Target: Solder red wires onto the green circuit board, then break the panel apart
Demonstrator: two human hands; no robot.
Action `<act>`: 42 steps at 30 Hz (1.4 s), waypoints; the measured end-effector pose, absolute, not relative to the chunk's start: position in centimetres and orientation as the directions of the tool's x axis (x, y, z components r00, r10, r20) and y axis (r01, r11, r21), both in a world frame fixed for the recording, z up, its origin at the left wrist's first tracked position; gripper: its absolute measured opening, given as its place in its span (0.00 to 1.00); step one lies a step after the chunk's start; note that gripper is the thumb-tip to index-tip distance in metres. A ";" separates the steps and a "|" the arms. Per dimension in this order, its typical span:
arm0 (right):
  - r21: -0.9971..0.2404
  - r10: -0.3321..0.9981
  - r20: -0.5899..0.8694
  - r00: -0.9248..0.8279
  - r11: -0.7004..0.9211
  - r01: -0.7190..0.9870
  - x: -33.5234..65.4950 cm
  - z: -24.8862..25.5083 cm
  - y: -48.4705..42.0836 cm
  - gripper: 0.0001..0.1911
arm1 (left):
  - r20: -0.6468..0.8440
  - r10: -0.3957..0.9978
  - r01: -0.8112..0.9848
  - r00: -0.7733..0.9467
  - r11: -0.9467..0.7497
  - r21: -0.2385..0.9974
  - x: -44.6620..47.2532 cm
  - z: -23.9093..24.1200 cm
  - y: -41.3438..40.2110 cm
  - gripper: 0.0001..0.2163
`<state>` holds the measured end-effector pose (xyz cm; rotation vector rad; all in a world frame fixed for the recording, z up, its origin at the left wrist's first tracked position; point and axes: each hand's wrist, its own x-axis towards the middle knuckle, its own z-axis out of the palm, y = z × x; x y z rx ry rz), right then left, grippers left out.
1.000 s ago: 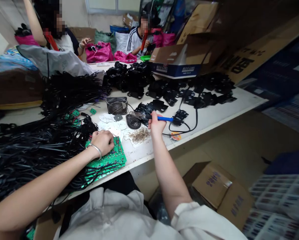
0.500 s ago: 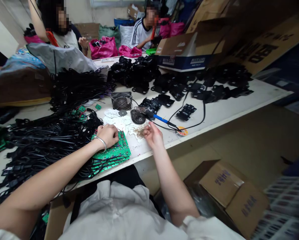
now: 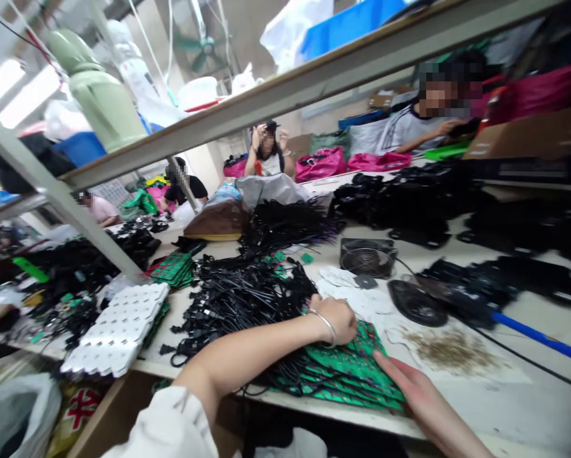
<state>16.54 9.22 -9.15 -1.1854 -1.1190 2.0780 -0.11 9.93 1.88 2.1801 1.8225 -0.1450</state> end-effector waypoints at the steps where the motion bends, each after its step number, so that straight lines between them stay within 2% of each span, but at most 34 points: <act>1: -0.808 0.702 -0.480 -0.526 -0.588 -0.047 16.2 -9.2 9.3 0.20 | -0.272 0.942 0.974 0.198 -0.158 0.162 -0.3 1.8 10.1 0.08; 4: -0.651 0.584 -0.558 -0.589 -0.749 -0.126 15.5 -9.2 9.3 0.22 | -0.291 0.931 0.968 0.221 -0.172 0.183 -1.0 1.2 10.7 0.06; 7: -0.558 0.534 -0.593 -0.603 -0.812 -0.171 15.4 -9.2 9.2 0.26 | -0.286 0.930 0.963 0.232 -0.179 0.201 -1.1 0.9 10.7 0.06; 14: -0.593 0.555 -0.512 -0.656 -0.780 -0.197 14.8 -9.3 9.1 0.32 | -0.167 0.969 0.960 0.181 -0.137 0.246 -0.1 2.5 8.1 0.05; 19: -0.550 0.524 -0.472 -0.709 -0.803 -0.228 14.7 -7.5 7.8 0.23 | 0.085 0.989 0.873 0.123 -0.149 0.465 0.3 2.2 -0.4 0.09; 21: -0.530 0.507 -0.462 -0.728 -0.816 -0.232 14.9 -7.0 7.5 0.21 | 0.150 0.987 0.762 0.053 -0.137 0.633 -0.2 0.4 -5.3 0.08; 22: -0.531 0.512 -0.459 -0.726 -0.813 -0.237 15.0 -6.8 7.4 0.21 | 0.112 0.984 0.432 -0.140 -0.042 0.901 -0.7 -0.8 -7.7 0.04; 25: -0.554 0.554 -0.428 -0.714 -0.785 -0.278 15.3 -6.5 6.9 0.20 | -0.036 0.917 0.113 -0.396 0.087 0.990 -2.4 -4.5 -12.8 0.04; 28: -0.577 0.613 -0.399 -0.682 -0.746 -0.333 15.3 -6.3 6.5 0.19 | -0.179 0.810 -0.136 -0.559 0.124 0.983 -3.7 -7.0 -14.3 0.09; 31: -0.584 0.642 -0.405 -0.651 -0.729 -0.356 14.8 -5.8 6.2 0.20 | -0.319 0.740 -0.398 -0.592 0.076 0.914 -4.0 -7.5 -13.6 0.10; 35: -0.576 0.664 -0.382 -0.643 -0.715 -0.396 14.0 -4.4 5.9 0.21 | -0.414 0.738 -0.618 -0.533 -0.006 0.786 -3.3 -6.3 -12.5 0.10; 38: -0.615 0.709 -0.352 -0.611 -0.667 -0.420 13.7 -3.5 5.5 0.18 | -0.460 0.756 -0.726 -0.467 -0.030 0.688 -3.1 -5.5 -11.9 0.12; 42: -0.724 0.770 -0.311 -0.557 -0.572 -0.386 13.2 -2.1 5.1 0.13 | -0.544 0.785 -0.889 -0.297 -0.020 0.457 -4.0 -4.8 -11.2 0.22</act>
